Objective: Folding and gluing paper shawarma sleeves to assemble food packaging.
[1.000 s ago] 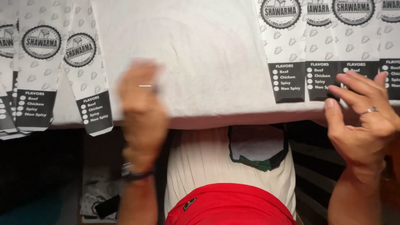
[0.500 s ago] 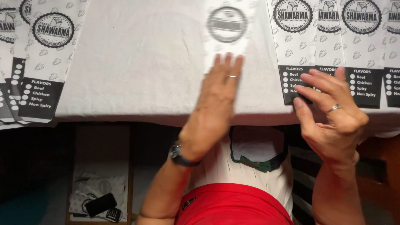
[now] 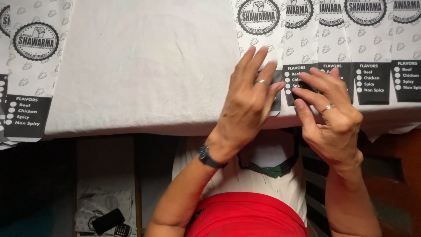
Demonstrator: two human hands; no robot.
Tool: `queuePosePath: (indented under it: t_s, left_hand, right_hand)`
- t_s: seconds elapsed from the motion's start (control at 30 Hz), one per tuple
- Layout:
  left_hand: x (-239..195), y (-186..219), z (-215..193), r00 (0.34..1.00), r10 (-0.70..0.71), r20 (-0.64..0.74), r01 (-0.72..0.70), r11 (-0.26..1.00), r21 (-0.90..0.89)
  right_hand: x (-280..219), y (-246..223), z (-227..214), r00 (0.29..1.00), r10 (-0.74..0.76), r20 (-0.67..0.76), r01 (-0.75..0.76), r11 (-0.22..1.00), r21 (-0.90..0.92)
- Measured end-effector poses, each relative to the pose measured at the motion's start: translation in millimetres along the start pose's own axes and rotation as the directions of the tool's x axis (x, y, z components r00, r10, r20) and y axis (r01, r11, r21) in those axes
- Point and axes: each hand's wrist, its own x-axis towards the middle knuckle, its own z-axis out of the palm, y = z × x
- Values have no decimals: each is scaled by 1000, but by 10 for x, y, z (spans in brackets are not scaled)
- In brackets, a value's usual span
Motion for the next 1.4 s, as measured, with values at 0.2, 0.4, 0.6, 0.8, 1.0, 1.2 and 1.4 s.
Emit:
queuePosePath:
  t_s: [0.2,0.4,0.6,0.8,1.0,1.2,1.4]
  left_hand:
    - [-295,-77,-532,997,81,1,-74,913,-401]
    - [-331,-114,-446,986,163,-26,-161,913,-374]
    - [-310,-105,-413,986,164,-11,-159,932,-325]
    - [-301,-79,-392,984,174,-39,-177,917,-357]
    - [-338,-98,-371,986,168,12,-154,930,-332]
    - [-355,-107,-344,989,150,-13,-144,919,-367]
    - [-319,-2,-284,999,-10,-51,-8,937,-348]
  right_hand:
    - [48,-77,5,990,-141,13,138,984,116]
    - [130,-56,97,960,-271,76,257,954,154]
    - [155,-61,53,965,-244,94,219,950,221]
    - [154,-56,38,966,-248,77,225,946,232]
    - [151,-56,40,966,-244,81,219,947,236]
    - [154,-49,53,967,-245,72,220,942,253]
    - [146,-141,115,996,-91,20,84,966,244]
